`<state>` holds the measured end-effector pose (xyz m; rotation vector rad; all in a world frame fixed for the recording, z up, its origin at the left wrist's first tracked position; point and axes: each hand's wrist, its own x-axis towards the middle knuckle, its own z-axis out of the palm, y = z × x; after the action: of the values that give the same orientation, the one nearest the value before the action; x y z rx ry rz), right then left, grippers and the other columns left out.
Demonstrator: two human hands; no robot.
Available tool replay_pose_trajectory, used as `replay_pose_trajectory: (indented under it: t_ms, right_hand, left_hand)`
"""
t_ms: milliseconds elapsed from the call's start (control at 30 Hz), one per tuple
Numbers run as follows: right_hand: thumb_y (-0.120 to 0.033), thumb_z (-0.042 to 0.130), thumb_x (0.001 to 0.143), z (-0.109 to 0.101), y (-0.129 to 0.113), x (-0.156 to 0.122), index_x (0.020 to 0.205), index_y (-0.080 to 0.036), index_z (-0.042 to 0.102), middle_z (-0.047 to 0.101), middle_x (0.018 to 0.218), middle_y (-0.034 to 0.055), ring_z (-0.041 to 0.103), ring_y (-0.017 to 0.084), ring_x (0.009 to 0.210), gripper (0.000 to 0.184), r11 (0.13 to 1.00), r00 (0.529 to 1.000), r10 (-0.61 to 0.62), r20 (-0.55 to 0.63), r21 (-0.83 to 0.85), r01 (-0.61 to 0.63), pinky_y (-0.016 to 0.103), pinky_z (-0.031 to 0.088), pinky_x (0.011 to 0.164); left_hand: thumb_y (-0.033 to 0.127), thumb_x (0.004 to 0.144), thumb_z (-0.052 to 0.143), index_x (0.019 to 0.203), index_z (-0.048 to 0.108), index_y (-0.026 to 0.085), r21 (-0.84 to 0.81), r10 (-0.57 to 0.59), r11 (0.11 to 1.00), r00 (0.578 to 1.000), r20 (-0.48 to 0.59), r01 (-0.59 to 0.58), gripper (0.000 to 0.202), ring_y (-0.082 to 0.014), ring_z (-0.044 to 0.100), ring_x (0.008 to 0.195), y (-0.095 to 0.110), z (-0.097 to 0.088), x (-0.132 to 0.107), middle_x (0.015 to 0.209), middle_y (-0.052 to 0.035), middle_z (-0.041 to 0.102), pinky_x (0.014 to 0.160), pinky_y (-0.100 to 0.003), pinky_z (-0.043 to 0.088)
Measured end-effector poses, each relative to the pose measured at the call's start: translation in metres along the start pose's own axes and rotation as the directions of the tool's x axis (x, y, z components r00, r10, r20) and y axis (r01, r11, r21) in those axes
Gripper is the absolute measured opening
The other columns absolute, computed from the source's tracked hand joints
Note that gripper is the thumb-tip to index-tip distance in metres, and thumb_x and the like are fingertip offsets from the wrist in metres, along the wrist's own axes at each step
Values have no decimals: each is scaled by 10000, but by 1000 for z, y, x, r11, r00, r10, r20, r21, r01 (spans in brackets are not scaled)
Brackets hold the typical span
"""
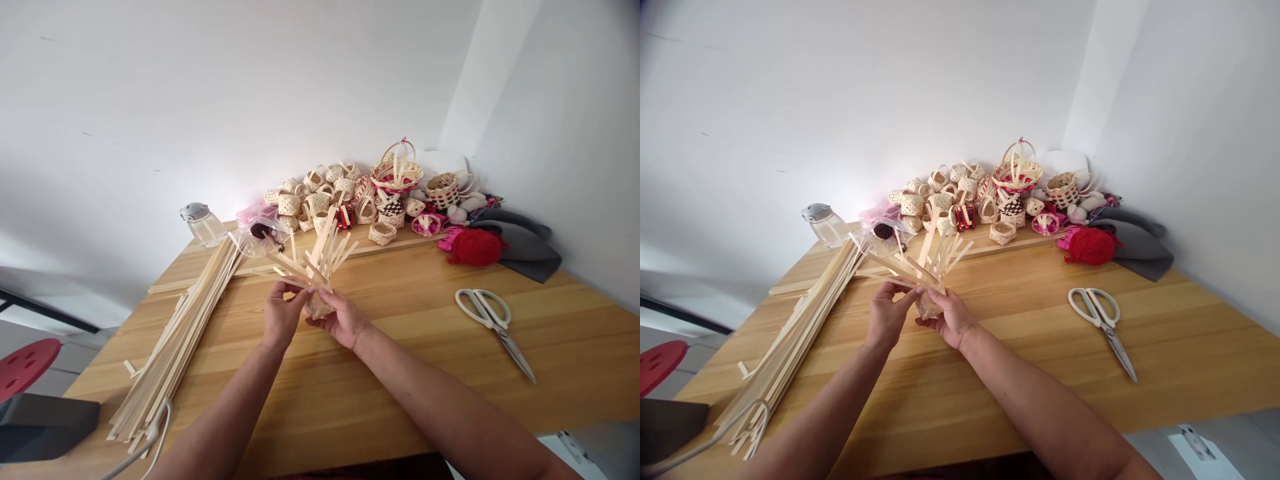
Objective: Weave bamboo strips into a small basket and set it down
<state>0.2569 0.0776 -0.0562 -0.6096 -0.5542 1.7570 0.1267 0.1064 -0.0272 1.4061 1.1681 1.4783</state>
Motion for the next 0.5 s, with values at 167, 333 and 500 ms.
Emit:
replay_pose_trajectory:
  t_ms: [167, 333, 500]
  right_hand:
    - [-394, 820, 760, 1, -1, 1, 1033, -201, 686, 701, 906, 32, 628, 174, 771, 360, 1000, 999, -8, -40, 23, 9, 322, 560, 648]
    - [-364, 881, 685, 8, 2, -2, 1026, -206, 651, 688, 880, 12, 623, 171, 768, 441, 1000, 992, -25, -123, -4, 25, 317, 557, 618]
    - [-262, 938, 603, 13, 8, -5, 1024, -231, 572, 698, 960, 4, 649, 180, 849, 559, 998, 966, -61, -250, -40, 53, 323, 582, 658]
  left_hand:
    - [296, 674, 847, 717, 653, 191, 2, -7, 1000, 999, 42, 7, 225, -153, 605, 746, -2, 1, -1, 755, -6, 658, 715, -258, 489]
    - [285, 711, 806, 695, 624, 185, 58, -23, 998, 998, 52, 20, 208, -155, 613, 767, -3, -3, 2, 766, -3, 675, 753, -264, 484]
    - [309, 750, 774, 728, 613, 182, 119, -32, 993, 998, 59, 25, 206, -152, 608, 769, -3, -6, 4, 768, 2, 662, 763, -265, 475]
